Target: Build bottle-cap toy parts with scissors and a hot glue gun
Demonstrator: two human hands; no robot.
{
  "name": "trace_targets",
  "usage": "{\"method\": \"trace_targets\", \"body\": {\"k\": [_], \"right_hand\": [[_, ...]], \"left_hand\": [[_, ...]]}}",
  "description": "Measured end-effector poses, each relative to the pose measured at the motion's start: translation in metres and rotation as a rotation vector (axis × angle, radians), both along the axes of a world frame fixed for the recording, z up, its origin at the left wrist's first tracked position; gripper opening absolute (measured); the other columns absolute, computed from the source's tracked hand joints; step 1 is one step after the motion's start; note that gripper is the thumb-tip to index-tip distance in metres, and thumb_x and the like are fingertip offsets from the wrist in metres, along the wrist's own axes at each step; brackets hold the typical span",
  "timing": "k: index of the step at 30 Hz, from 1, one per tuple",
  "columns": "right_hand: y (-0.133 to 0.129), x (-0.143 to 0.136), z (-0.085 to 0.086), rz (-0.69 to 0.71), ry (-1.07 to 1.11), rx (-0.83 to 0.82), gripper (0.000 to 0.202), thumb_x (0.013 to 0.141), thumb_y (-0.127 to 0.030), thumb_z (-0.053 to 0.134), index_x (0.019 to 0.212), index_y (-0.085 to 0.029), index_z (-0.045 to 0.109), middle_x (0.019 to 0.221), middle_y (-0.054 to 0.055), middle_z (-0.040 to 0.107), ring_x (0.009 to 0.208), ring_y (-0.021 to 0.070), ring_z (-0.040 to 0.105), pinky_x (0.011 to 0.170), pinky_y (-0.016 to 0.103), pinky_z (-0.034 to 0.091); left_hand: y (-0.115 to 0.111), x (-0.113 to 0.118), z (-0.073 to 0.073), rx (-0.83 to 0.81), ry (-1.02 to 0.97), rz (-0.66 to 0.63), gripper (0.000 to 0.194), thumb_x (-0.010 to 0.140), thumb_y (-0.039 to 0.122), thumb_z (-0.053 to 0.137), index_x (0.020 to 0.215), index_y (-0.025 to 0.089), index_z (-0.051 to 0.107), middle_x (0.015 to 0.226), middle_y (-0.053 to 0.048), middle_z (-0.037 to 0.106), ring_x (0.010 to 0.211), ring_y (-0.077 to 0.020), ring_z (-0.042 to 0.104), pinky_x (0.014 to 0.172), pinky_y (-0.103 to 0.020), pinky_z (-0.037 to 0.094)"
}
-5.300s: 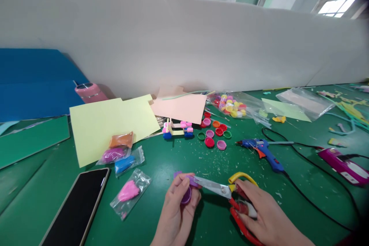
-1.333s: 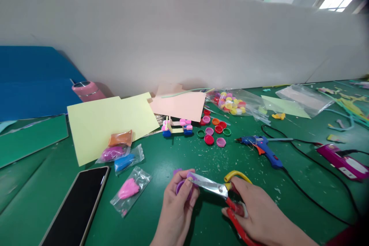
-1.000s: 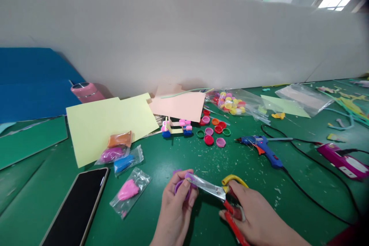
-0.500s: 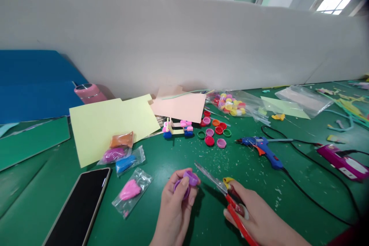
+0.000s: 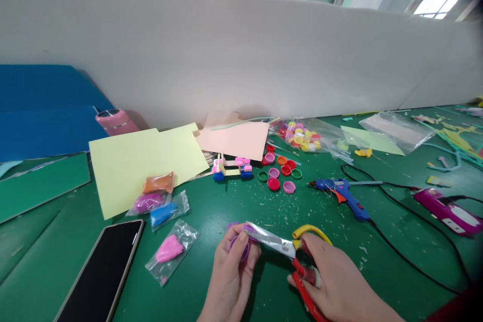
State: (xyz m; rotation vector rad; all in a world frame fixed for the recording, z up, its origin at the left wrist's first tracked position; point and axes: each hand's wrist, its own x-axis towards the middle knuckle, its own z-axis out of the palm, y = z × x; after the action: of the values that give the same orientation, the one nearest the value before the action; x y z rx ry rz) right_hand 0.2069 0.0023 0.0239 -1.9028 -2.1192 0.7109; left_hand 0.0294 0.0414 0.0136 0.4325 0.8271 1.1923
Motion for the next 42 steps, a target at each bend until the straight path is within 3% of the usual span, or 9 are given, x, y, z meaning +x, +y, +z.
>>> {"method": "trace_targets", "body": {"k": [7,11,17,22,26,35,42], "right_hand": [[0.003,0.002,-0.002,0.027,-0.002,-0.039,0.018,0.077,-0.038,0.050,0.075,-0.022,0.040,0.069,0.000,0.058,0.058,0.0181,0.054,0.052,0.026,0.037],[0.010,0.008,-0.007,-0.072,0.041,-0.050,0.022,0.080,-0.043,0.047,0.075,-0.022,0.040,0.066,0.001,0.057,0.056,0.0178,0.052,0.052,0.027,0.036],[0.014,-0.001,-0.010,-0.213,0.520,-0.074,0.020,0.076,-0.037,0.055,0.075,-0.022,0.041,0.062,-0.006,0.044,0.053,0.0106,0.046,0.051,0.021,0.041],[0.019,-0.029,0.003,-0.239,0.815,-0.094,0.023,0.068,-0.021,0.063,0.083,-0.020,0.045,0.071,-0.004,0.051,0.052,0.0077,0.046,0.048,0.018,0.042],[0.025,-0.042,0.006,-0.246,0.937,-0.001,0.024,0.068,-0.018,0.062,0.086,-0.021,0.046,0.077,-0.002,0.055,0.051,0.0072,0.047,0.047,0.018,0.042],[0.027,-0.045,-0.003,-0.228,0.875,0.059,0.020,0.074,-0.021,0.057,0.090,-0.019,0.046,0.071,-0.001,0.058,0.062,0.0135,0.058,0.058,0.023,0.048],[0.024,-0.045,-0.007,-0.151,0.765,0.118,0.020,0.067,-0.015,0.059,0.077,-0.021,0.042,0.066,-0.004,0.053,0.059,0.0124,0.056,0.053,0.020,0.045]], "left_hand": [[-0.002,-0.001,0.000,0.028,0.048,0.005,0.012,0.077,0.024,0.059,0.080,0.013,0.062,0.055,0.004,0.048,0.045,-0.0038,0.030,0.049,-0.017,0.030],[-0.002,0.001,0.005,0.028,0.051,-0.003,0.012,0.074,0.024,0.062,0.079,0.012,0.061,0.066,-0.002,0.057,0.045,-0.0031,0.033,0.046,-0.018,0.028],[-0.002,0.002,0.005,0.029,0.057,-0.046,0.014,0.077,0.025,0.059,0.082,0.012,0.060,0.067,-0.002,0.060,0.044,-0.0026,0.034,0.046,-0.018,0.028],[-0.003,0.005,0.004,0.016,0.111,-0.031,0.017,0.070,0.026,0.065,0.080,0.013,0.060,0.060,0.001,0.057,0.042,-0.0027,0.034,0.041,-0.016,0.024],[-0.005,0.007,0.003,-0.038,0.175,-0.025,0.018,0.065,0.026,0.070,0.074,0.015,0.060,0.060,0.002,0.056,0.047,-0.0048,0.041,0.044,-0.016,0.030],[-0.007,0.005,0.000,-0.032,0.284,-0.044,0.019,0.063,0.027,0.070,0.074,0.015,0.060,0.064,0.001,0.057,0.059,-0.0098,0.049,0.059,-0.021,0.040],[-0.007,0.006,-0.001,0.000,0.332,-0.018,0.023,0.060,0.027,0.072,0.076,0.014,0.061,0.066,0.000,0.057,0.059,-0.0108,0.048,0.060,-0.022,0.039]]}}
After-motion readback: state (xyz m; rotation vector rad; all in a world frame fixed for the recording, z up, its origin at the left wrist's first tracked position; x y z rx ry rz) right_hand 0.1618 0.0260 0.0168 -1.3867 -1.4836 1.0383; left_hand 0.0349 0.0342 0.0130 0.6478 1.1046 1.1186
